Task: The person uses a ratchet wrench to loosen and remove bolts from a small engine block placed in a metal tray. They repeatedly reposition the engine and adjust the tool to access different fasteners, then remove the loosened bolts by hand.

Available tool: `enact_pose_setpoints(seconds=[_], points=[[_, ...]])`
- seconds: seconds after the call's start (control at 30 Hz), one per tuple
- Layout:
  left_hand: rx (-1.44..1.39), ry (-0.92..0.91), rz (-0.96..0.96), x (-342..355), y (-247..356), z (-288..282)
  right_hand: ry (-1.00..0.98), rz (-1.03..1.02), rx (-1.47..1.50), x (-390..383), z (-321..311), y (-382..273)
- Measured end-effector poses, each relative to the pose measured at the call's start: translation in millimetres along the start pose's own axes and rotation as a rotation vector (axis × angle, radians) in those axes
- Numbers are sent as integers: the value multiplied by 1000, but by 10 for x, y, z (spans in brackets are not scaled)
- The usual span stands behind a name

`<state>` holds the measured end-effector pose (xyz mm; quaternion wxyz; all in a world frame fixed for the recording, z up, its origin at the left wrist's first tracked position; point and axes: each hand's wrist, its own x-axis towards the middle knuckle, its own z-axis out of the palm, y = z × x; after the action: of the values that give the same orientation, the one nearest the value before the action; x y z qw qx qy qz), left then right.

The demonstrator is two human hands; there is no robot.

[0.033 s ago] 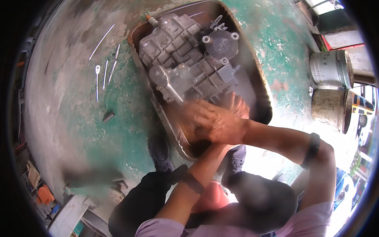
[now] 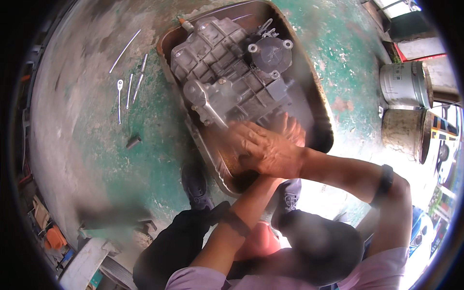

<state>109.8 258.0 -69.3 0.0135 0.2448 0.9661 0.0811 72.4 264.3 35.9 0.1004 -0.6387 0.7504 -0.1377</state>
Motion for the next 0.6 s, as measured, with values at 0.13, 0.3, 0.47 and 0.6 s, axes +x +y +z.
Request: enact_pose_setpoints(seconds=[0.13,0.3,0.47,0.6], points=[[-6,12,-13,14,-14,-92,100,367,205,-131,68,-131],[53,-3,6,-75,-76,-222,1,381,228,-260,116,-208],[23,21,21,-27,-52,-110,135,563,535,9,246,-181],[38,306,-106,39,24,105,96,592,695,489,337,-113]])
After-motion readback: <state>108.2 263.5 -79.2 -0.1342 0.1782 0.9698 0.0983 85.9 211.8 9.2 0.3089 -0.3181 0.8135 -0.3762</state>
